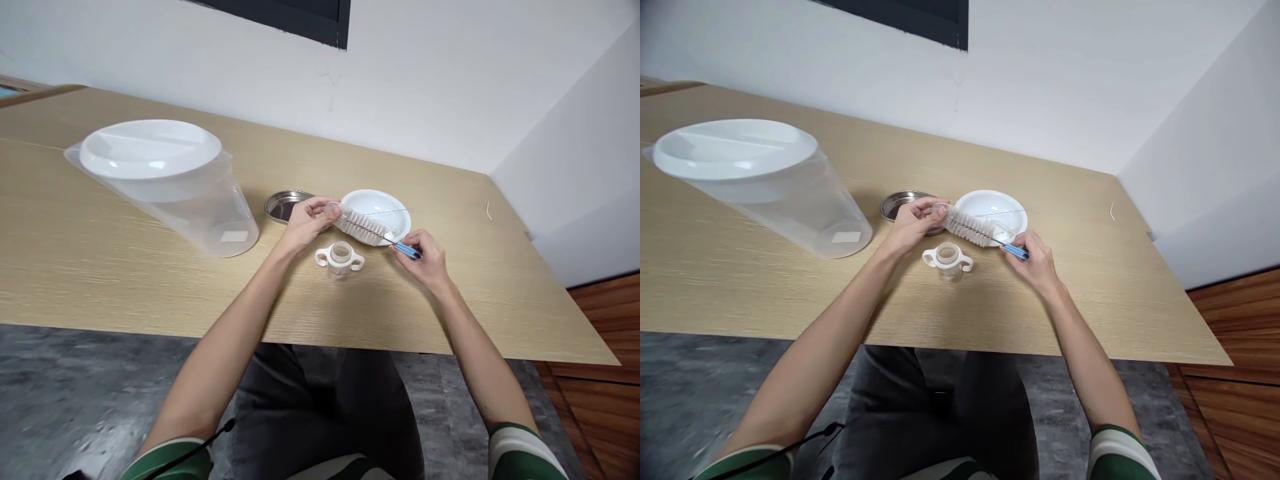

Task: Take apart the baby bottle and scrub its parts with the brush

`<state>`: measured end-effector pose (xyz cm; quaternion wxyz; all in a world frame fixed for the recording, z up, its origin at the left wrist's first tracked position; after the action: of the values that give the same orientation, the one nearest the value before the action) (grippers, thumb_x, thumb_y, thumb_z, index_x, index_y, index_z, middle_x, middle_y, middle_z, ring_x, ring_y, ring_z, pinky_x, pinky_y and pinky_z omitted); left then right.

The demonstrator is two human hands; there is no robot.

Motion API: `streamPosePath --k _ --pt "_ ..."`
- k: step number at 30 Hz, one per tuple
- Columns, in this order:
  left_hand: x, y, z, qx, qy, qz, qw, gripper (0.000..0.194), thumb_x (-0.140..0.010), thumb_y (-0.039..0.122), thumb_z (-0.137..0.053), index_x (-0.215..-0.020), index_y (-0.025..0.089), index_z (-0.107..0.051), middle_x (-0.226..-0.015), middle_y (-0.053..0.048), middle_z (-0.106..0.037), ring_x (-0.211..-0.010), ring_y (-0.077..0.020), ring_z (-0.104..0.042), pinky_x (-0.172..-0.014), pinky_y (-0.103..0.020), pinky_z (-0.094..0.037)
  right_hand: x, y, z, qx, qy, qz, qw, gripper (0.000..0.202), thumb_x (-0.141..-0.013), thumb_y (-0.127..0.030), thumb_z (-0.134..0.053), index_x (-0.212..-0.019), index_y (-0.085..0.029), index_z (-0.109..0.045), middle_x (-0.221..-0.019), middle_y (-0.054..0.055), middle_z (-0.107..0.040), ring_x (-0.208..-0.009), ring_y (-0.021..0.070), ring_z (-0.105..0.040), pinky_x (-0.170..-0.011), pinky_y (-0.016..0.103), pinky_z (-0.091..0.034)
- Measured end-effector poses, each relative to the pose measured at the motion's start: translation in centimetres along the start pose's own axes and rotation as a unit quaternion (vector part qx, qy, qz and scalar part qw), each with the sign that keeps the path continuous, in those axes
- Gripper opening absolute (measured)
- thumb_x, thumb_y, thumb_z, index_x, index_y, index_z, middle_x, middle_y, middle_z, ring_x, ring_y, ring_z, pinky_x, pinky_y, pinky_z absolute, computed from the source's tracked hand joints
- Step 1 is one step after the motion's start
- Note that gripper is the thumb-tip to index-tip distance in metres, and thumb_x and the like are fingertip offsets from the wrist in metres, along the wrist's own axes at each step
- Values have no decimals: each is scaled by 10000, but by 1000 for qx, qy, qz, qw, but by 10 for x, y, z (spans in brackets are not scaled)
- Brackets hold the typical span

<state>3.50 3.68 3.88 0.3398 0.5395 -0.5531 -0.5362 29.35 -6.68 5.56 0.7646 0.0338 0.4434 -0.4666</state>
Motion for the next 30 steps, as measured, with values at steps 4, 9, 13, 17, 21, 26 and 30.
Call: streamPosePath --k 4,9,13,17,21,26,30 --pt "0 0 0 0 -2 -17 1000 592 -572 519 -943 -1006 169 -745 -1033 -111 -773 -960 -231 -721 -899 -358 -587 0 2 4 -15 17 -5 1000 205 -884 -396 -720 -862 -239 -589 -838 49 -711 -747 188 -676 -616 310 -525" --pt "0 -2 0 5 -15 -32 999 577 -572 477 -954 -1020 181 -742 -1066 -109 -766 -976 -218 -716 -923 -348 -579 0 6 7 5 10 -16 1000 216 -895 -437 -717 -914 -230 -656 -843 47 -730 -710 177 -664 -620 305 -508" --pt "0 1 -1 1 -25 -52 998 584 -575 444 -959 -1044 180 -731 -1135 -122 -749 -1052 -241 -704 -961 -369 -571 0 5 5 28 -8 -9 1000 232 -951 -430 -646 -880 -211 -681 -748 28 -705 -601 141 -594 -582 281 -440" --pt "1 6 -2 5 -37 -78 996 598 -604 414 -949 -1094 173 -708 -1181 -139 -737 -1137 -264 -684 -1016 -408 -554 1 5 0 43 -40 -11 998 336 -1011 -432 -526 -809 -200 -662 -673 19 -665 -568 131 -553 -571 274 -391" --pt "0 5 -2 21 -40 -67 997 631 -622 417 -939 -1141 164 -686 -1195 -150 -732 -1127 -269 -697 -997 -405 -567 2 5 -4 40 -68 -23 997 369 -1028 -424 -469 -793 -199 -643 -635 8 -630 -549 125 -532 -563 268 -374" --pt "-1 -1 1 35 -17 -36 999 593 -657 438 -917 -1133 162 -693 -1108 -131 -754 -1007 -231 -728 -928 -367 -590 4 6 -5 30 -55 -54 997 291 -913 -488 -664 -1005 -213 -635 -725 -13 -658 -581 127 -573 -584 258 -421" --pt "-4 -6 6 42 12 -17 999 590 -642 445 -923 -1109 164 -697 -1022 -107 -763 -881 -191 -733 -830 -319 -601 5 7 -3 31 -14 -41 999 250 -901 -454 -691 -956 -219 -625 -794 18 -710 -656 148 -644 -601 263 -464"
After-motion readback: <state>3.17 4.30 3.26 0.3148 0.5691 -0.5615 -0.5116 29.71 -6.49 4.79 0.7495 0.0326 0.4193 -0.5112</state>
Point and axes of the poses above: each hand's wrist, its own x-axis away from the middle knuckle, its own z-axis out of the back of the hand, y = z × x, the point moved 6 cm from there along -x, towards the middle knuckle
